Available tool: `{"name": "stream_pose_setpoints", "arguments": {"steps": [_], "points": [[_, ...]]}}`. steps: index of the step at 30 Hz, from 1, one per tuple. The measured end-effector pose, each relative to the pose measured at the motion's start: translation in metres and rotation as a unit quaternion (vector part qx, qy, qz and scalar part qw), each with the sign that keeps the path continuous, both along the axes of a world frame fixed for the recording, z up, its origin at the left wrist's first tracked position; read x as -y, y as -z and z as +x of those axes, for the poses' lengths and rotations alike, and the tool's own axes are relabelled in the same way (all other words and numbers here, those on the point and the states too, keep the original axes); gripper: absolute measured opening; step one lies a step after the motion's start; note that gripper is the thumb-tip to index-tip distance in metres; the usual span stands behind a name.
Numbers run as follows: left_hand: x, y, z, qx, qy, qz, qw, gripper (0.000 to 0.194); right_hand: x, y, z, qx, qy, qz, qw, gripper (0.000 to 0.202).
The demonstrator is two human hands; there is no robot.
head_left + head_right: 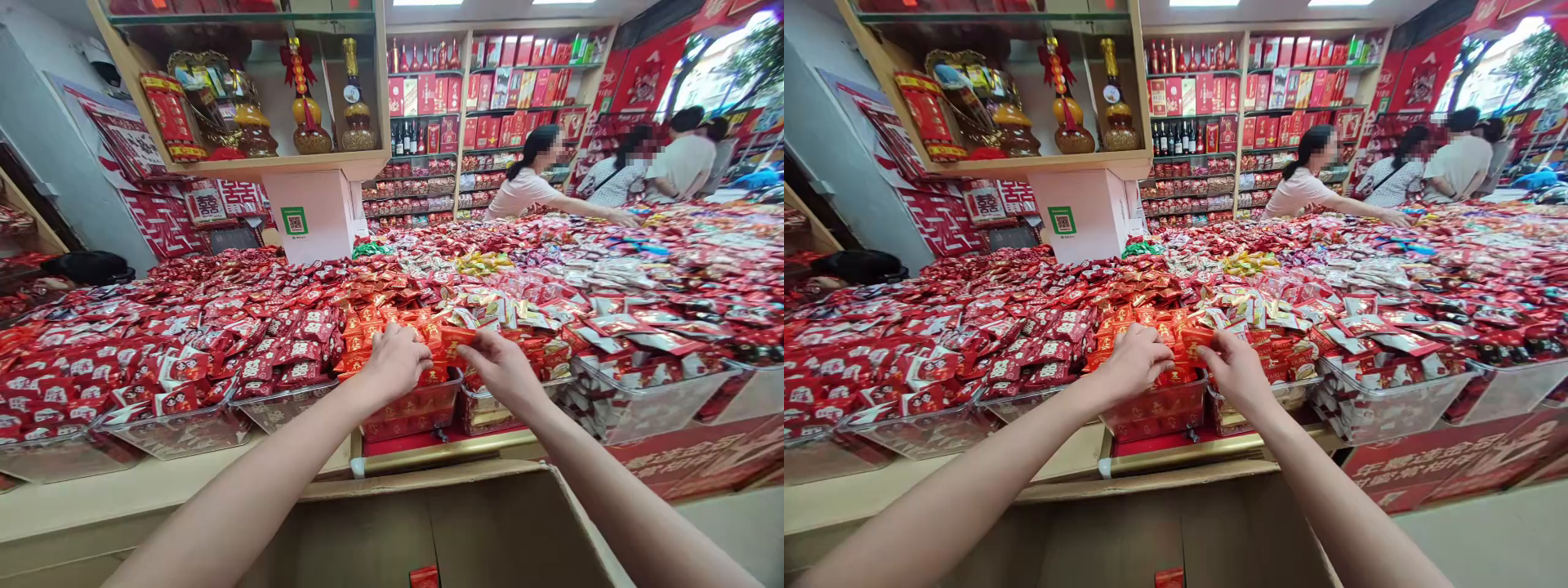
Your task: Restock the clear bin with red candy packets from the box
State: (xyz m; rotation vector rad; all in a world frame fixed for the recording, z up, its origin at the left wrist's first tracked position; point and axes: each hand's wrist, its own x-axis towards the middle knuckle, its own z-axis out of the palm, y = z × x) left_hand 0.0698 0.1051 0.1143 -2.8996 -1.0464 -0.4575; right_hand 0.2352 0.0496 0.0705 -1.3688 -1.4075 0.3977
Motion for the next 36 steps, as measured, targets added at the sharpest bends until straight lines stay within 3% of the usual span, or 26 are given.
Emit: {"name": "stream_pose_setpoints", "arguments": {"steps": [4,12,20,25,31,36], "points": [[-0.005,-0.001,-0.004,0.022,0.011,-0.003,1.0,0.017,-0.024,-0.002,-0.008,0.106,-0.041,-0.038,0.993,0.006],[-0.01,0.001,-0.006,0.081,0.032,0.013,0.996,0.015,-0.036,-0.003,-0.006,0.156,-0.077,-0.062,0.983,0.014],[-0.011,0.0,0.003,0.071,0.055,-0.01,0.996,0.012,-0.023,-0.001,-0.012,0.154,-0.053,-0.078,0.984,0.045],[-0.019,-0.008,0.007,0.044,0.044,-0.038,0.997,0.011,-0.013,0.004,-0.014,0.104,-0.083,-0.078,0.988,0.049],[-0.022,-0.022,-0.024,0.005,0.086,-0.021,0.996,0.025,-0.011,0.002,-0.016,0.111,-0.085,-0.089,0.986,0.045],[-0.024,-0.014,-0.036,-0.017,0.092,0.008,0.996,0.005,-0.012,-0.001,-0.021,0.095,-0.09,-0.111,0.985,0.048]]}}
